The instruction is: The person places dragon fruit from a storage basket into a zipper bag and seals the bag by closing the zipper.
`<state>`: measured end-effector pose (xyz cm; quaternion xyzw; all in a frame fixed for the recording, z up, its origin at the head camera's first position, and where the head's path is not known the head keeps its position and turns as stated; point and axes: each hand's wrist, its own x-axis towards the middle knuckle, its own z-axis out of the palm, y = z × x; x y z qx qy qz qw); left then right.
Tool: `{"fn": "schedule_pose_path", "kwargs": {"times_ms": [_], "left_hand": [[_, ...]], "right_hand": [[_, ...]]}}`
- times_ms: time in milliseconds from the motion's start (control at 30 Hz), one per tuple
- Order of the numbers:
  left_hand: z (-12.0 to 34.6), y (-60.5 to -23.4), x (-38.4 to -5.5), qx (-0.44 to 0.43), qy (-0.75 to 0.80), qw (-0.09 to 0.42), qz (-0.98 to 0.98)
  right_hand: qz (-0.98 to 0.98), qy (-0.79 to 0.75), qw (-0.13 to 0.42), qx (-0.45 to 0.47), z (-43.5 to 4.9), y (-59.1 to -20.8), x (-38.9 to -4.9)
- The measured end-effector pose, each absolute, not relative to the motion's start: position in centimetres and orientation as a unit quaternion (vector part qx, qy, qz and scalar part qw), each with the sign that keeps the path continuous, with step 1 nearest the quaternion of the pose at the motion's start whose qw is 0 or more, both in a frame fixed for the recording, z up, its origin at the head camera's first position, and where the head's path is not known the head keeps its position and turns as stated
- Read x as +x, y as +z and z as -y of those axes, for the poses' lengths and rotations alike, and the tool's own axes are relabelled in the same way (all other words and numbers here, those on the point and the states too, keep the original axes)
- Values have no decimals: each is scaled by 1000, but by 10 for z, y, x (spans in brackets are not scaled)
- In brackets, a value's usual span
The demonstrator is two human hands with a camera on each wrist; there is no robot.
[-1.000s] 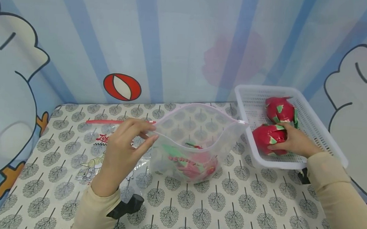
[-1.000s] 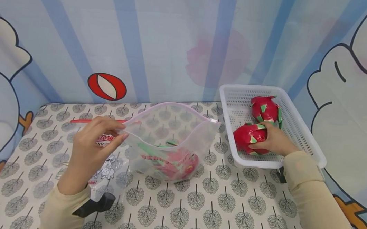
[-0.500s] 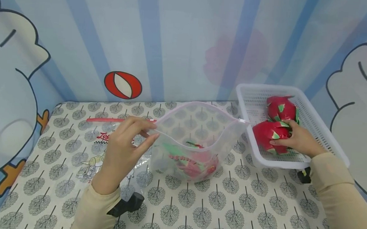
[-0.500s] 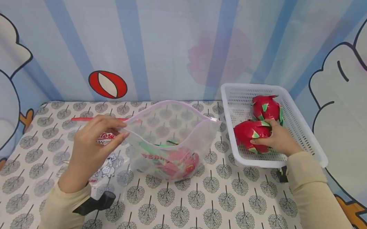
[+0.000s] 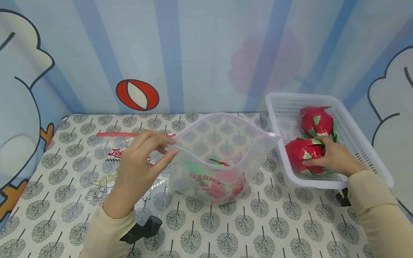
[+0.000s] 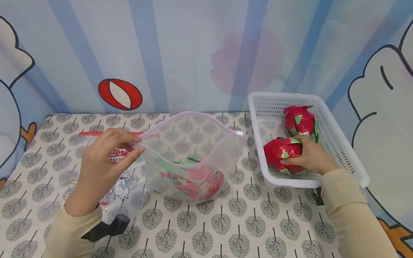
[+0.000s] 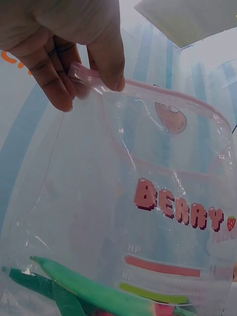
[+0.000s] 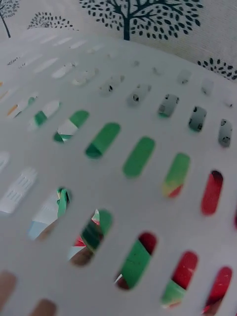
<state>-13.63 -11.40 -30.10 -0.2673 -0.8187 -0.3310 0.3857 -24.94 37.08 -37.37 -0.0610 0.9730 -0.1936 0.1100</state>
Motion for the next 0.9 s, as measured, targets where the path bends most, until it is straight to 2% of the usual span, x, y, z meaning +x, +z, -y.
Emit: {"fn": "schedule_pose_path", "kwargs": {"times_ms": [233, 533, 900], "left_hand": [[117, -301, -135, -263, -317, 380, 828], [118, -302, -136, -265, -323, 385, 823], [119, -303, -135, -262, -326, 388, 821]], "right_hand": [[-968, -199, 121, -93, -370, -374, -249], [-962, -204, 161, -84, -375, -373, -247], [-963, -211, 139, -91, -375, -376, -247]]}}
